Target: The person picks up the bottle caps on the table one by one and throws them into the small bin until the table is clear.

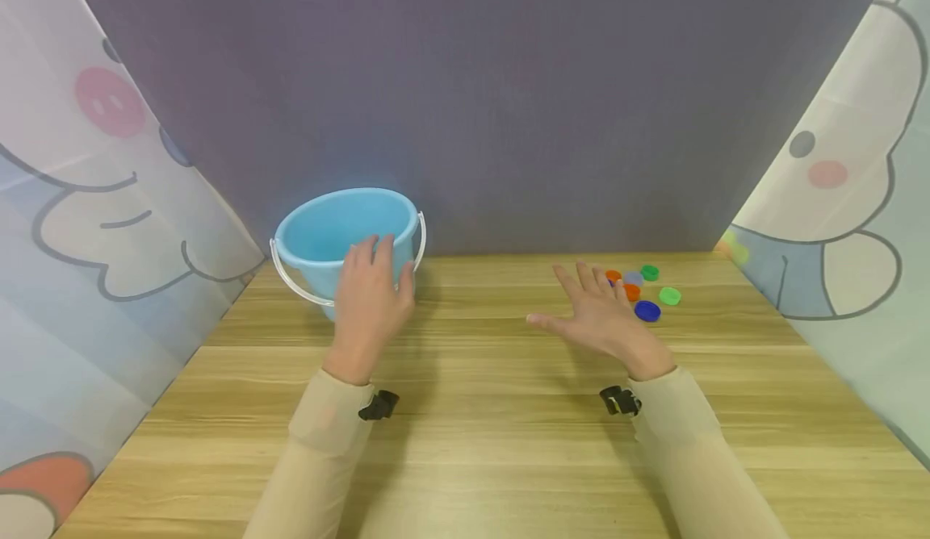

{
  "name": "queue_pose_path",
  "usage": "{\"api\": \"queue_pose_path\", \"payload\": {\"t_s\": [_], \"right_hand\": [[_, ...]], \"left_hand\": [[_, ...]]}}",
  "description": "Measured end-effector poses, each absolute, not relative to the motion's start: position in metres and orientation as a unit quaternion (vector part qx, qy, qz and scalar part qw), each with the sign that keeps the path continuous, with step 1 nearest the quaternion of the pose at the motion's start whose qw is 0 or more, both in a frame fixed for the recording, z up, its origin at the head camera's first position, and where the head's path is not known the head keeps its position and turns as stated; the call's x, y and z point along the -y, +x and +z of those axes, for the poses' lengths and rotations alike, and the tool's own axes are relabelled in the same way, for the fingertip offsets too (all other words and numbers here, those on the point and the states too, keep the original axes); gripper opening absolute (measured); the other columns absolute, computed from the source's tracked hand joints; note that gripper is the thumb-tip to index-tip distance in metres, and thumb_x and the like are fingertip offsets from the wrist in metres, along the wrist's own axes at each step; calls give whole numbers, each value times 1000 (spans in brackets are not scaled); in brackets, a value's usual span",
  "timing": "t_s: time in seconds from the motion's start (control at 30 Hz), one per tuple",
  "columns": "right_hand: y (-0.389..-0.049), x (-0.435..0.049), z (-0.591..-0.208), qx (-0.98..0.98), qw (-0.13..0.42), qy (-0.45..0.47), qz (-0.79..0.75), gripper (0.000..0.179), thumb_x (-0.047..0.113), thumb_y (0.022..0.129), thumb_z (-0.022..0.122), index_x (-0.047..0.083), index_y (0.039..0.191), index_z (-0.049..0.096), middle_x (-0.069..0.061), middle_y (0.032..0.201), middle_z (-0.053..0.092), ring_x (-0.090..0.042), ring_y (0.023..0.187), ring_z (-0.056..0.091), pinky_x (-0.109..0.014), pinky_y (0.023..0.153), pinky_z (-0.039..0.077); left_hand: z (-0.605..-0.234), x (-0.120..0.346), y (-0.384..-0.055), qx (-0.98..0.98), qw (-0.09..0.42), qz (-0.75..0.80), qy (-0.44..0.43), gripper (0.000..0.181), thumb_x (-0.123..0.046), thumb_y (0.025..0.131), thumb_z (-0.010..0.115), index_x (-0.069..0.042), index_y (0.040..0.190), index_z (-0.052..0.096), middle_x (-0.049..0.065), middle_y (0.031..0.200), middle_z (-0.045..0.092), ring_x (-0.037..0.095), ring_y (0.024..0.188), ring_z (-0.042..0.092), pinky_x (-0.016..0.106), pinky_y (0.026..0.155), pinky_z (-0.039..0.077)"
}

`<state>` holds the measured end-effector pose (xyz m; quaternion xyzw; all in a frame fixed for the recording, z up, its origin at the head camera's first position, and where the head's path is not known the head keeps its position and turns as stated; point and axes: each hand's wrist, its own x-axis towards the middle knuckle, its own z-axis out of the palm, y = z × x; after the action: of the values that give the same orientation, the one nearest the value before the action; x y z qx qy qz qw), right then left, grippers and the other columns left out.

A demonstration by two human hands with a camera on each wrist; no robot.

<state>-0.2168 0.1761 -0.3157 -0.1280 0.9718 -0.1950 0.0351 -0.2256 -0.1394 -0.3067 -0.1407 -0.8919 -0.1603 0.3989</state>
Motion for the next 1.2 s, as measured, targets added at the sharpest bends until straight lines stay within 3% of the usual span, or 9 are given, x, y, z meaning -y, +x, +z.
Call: {"api": "queue_pose_path", "payload": {"t_s": [0.23,0.47,0.73,1.2], "right_hand": [[-220,-179,-318,-972,29,-128,-193,104,77,91,47,12,164,12,-27,166,-2,-51,151,-6,-72,115,-2],[-226,-186,-321,-970,27,-127,-205,100,71,94,49,8,163,13,-29,166,1,-51,151,-3,-72,115,-2],[-233,-197,-324,-964,18,-119,-237,95,63,98,51,3,162,15,-32,164,9,-50,151,4,-71,115,-3],[-240,-217,-329,-947,4,-109,-302,96,59,99,54,-2,161,11,-31,163,16,-53,148,17,-68,115,20]], "left_hand": [[-306,146,-227,889,410,-152,-135,45,-17,92,68,14,125,59,35,122,60,53,114,56,61,110,37],[-307,149,-226,894,405,-145,-122,41,-17,93,67,10,123,63,30,118,64,49,108,58,59,98,44],[-308,149,-226,901,398,-134,-111,32,-9,93,69,8,121,65,26,113,67,47,104,59,57,100,43],[-309,151,-227,895,405,-154,-111,27,-2,89,71,6,115,67,24,107,68,45,100,60,56,96,45]]}}
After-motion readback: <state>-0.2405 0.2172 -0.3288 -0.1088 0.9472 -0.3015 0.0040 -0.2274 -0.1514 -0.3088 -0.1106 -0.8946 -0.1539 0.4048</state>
